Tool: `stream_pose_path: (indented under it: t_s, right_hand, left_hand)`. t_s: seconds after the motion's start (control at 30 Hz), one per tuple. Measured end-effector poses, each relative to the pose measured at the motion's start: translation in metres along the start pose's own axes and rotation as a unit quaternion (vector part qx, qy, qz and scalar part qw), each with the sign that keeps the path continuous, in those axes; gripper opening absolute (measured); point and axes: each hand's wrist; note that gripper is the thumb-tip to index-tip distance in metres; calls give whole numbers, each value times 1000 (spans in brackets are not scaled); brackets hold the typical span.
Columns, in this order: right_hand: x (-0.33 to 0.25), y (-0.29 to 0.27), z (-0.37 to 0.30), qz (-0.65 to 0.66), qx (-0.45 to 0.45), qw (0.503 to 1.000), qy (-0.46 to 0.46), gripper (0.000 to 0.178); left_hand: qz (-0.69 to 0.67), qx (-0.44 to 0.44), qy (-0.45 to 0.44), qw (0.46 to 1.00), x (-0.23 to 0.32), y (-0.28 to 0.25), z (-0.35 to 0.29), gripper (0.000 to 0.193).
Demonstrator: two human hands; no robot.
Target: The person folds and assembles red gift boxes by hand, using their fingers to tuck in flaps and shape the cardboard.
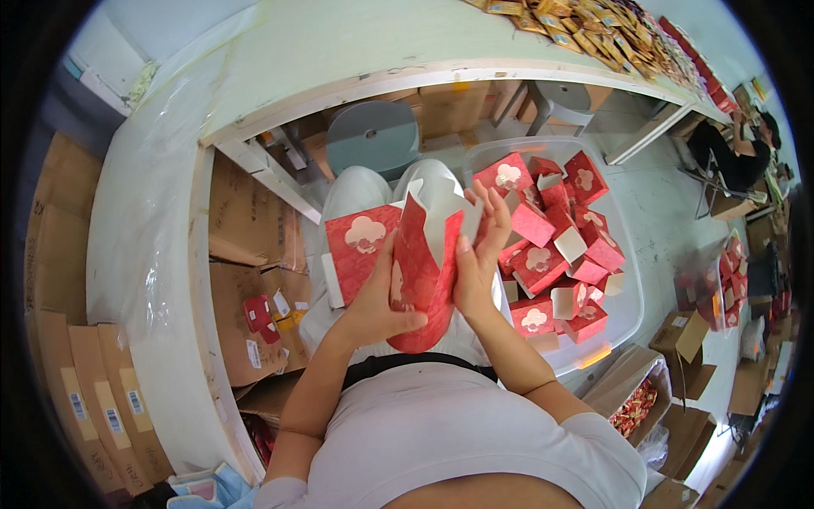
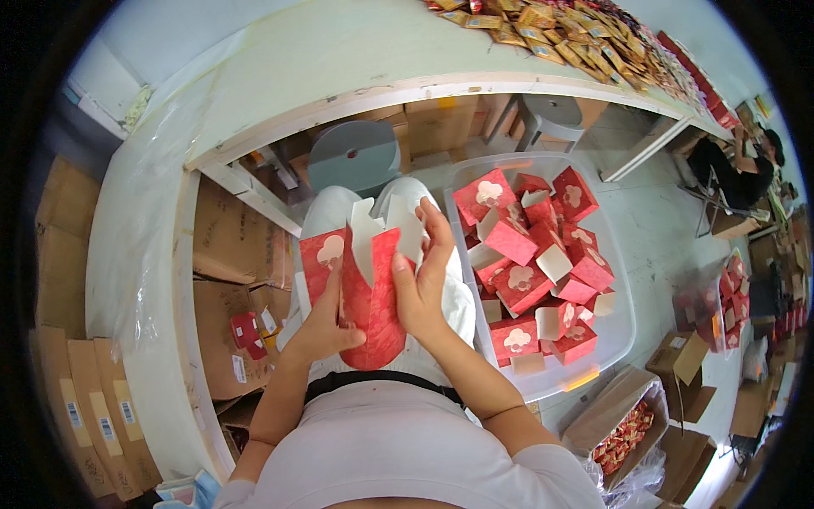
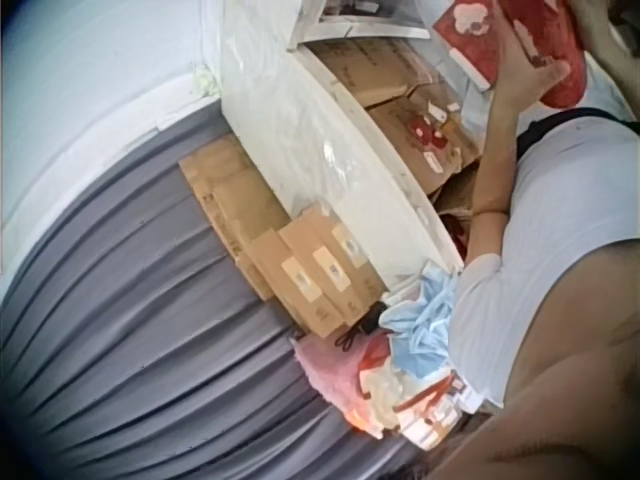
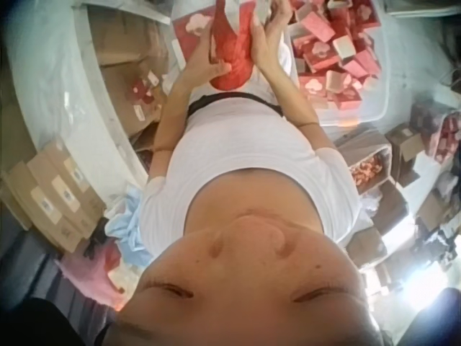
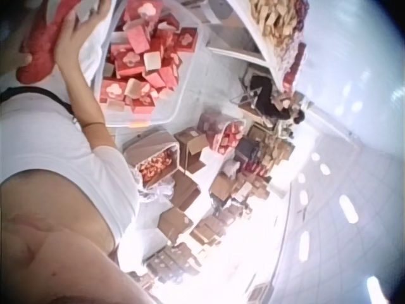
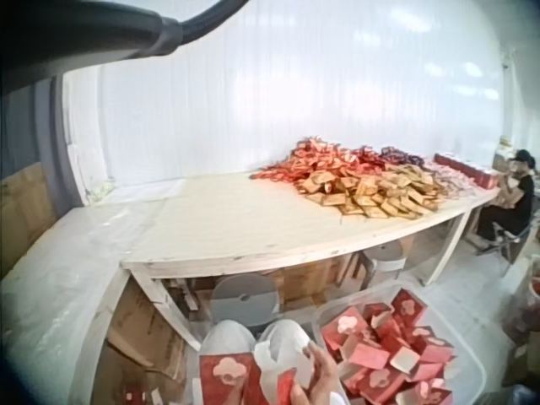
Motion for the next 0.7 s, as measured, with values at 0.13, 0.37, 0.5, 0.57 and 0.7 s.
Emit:
stream_pose_path:
  t_s: [0.13, 0.37, 0.5, 0.57, 0.7]
  right_hand:
    - [9, 0, -6, 10, 27, 999, 30, 80]
    - [26, 10, -11, -33, -17, 994, 106, 97]
    - [24, 0, -3, 63, -49, 970, 230, 69]
    - [29, -5, 2, 124, -94, 957, 244, 46]
    - [11, 1, 4, 77, -90, 975, 188, 23]
  left_hand:
    - [11, -23, 1, 1000, 1, 9, 1, 118]
    - [-170, 136, 56, 974, -18, 10, -3, 65]
    - [-223, 229, 77, 945, -23, -13, 9, 47]
    - [-203, 276, 105, 934, -21, -28, 7, 41]
    - [-49, 387, 103, 915, -27, -53, 0, 39]
Point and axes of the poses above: each hand's wrist, its own z-axis towards the middle knuckle, its own y-axis out of the palm, x = y × z, and after that the axes turned 5 degrees about z, right-handed
